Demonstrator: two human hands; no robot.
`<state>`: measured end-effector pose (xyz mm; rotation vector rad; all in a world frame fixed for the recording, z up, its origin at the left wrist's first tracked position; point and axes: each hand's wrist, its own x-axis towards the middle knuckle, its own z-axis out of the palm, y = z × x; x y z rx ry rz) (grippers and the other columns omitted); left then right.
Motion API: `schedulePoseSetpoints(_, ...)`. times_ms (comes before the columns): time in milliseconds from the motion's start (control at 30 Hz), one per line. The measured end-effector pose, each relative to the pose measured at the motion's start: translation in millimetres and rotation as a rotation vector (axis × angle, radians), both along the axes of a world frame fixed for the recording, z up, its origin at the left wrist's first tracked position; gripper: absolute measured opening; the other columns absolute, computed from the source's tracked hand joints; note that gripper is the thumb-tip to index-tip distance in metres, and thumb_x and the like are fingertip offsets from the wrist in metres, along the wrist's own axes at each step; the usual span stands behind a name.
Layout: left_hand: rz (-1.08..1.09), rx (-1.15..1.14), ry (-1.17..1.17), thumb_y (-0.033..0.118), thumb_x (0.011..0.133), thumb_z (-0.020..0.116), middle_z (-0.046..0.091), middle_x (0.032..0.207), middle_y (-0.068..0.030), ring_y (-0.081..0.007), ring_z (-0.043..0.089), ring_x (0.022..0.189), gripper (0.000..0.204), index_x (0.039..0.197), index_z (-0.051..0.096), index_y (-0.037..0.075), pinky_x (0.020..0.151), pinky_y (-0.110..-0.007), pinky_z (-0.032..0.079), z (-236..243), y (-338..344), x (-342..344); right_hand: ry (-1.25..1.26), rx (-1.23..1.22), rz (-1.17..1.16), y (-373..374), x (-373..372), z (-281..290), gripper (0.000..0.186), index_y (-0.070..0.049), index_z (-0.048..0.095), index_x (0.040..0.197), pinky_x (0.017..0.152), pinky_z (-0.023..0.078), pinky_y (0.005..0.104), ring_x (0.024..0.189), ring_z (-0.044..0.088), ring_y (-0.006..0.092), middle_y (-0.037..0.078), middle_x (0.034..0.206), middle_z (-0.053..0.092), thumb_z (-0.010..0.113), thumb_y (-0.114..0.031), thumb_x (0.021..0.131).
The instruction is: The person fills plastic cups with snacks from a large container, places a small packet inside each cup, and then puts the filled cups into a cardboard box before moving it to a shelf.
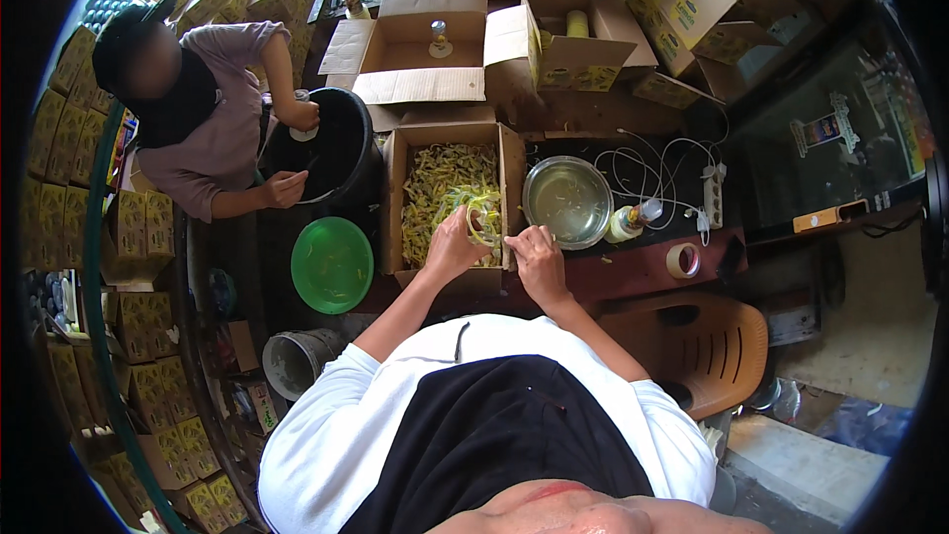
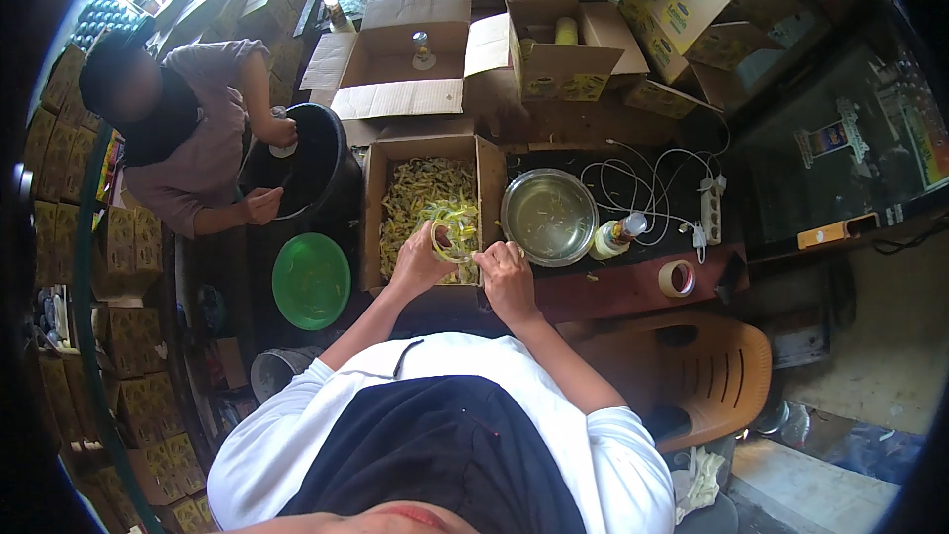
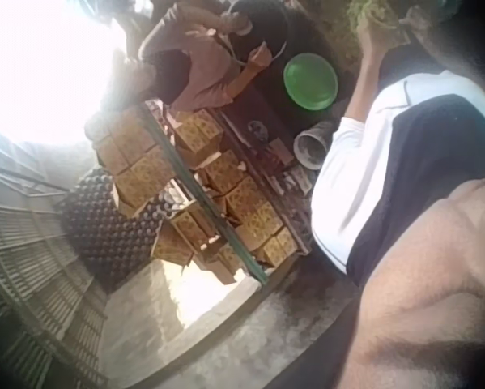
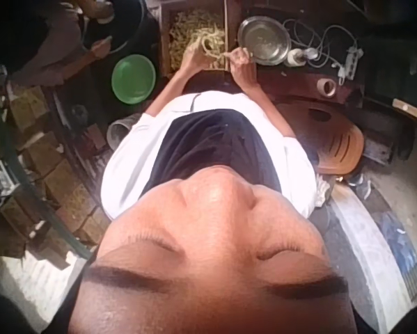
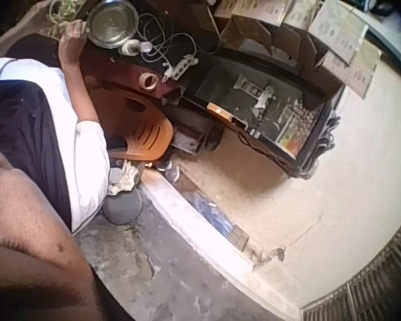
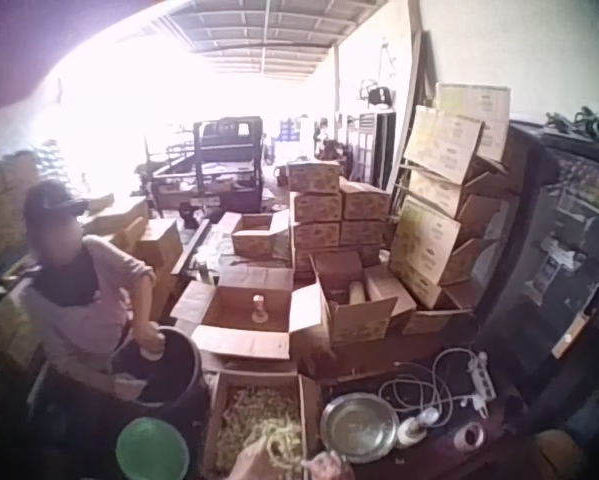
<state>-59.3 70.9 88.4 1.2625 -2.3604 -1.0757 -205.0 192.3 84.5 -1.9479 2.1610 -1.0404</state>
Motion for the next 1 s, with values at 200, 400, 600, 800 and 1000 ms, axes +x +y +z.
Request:
schedulePoseSetpoints(200, -0.056, 0.181, 0.067, 0.025, 0.062, 0.078, 0.066, 0.085, -0.0175, -0.0313, 0.065, 0.084, 0.052, 0.101, 0.056, 0.001, 0.075, -0.04, 0.05, -5.3, -18.5, 23.0, 0.185, 0.008, -0.014, -7.3, 25.6, -2.8, 0.018, -0.009, 0.067, 0.093, 0.074, 0.044, 0.037, 0.087, 0.052, 0.0224, 0.005, 0.086, 0.052, 0.063, -0.004, 0.076)
schedulePoseSetpoints(400, -0.14, 0.33, 0.254, 0.025, 0.062, 0.078, 0.065, 0.082, -0.0108, -0.0216, 0.063, 0.079, 0.043, 0.091, 0.06, 0.0, 0.074, -0.035, 0.049, -2.9, -34.9, 42.2, 0.25, 0.019, -0.059, -16.4, 48.9, -5.3, 0.017, -0.009, 0.067, 0.094, 0.072, 0.043, 0.0367, 0.087, 0.052, 0.0226, 0.005, 0.085, 0.051, 0.062, -0.006, 0.077)
schedulePoseSetpoints(600, -0.22, 0.412, 0.322, 0.027, 0.063, 0.079, 0.064, 0.082, -0.0114, -0.0206, 0.062, 0.078, 0.05, 0.098, 0.058, -0.001, 0.073, -0.035, 0.05, -31.8, -45.2, 56.4, 0.256, 0.04, -0.128, -23.6, 70.6, -10.7, 0.013, -0.008, 0.068, 0.091, 0.073, 0.044, 0.0369, 0.088, 0.052, 0.0226, 0.005, 0.084, 0.052, 0.063, -0.008, 0.079)
schedulePoseSetpoints(800, -0.192, 0.349, 0.289, 0.03, 0.064, 0.082, 0.063, 0.09, -0.0105, -0.0195, 0.059, 0.084, 0.057, 0.104, 0.057, -0.001, 0.077, -0.033, 0.048, -35.4, -50.9, 63.1, 0.164, 0.046, -0.199, -23.3, 80.2, -9.5, 0.009, -0.01, 0.067, 0.087, 0.074, 0.044, 0.037, 0.087, 0.054, 0.0233, 0.005, 0.085, 0.053, 0.063, -0.009, 0.08)
schedulePoseSetpoints(1000, -0.322, 0.483, 0.301, 0.028, 0.068, 0.081, 0.063, 0.09, -0.0112, -0.0204, 0.059, 0.083, 0.058, 0.111, 0.055, -0.001, 0.077, -0.033, 0.048, -46.3, -60.7, 76.0, 0.286, 0.048, -0.249, -21.7, 98.0, -16.5, 0.009, -0.009, 0.066, 0.086, 0.077, 0.045, 0.0386, 0.089, 0.054, 0.025, 0.006, 0.086, 0.055, 0.065, -0.005, 0.078)
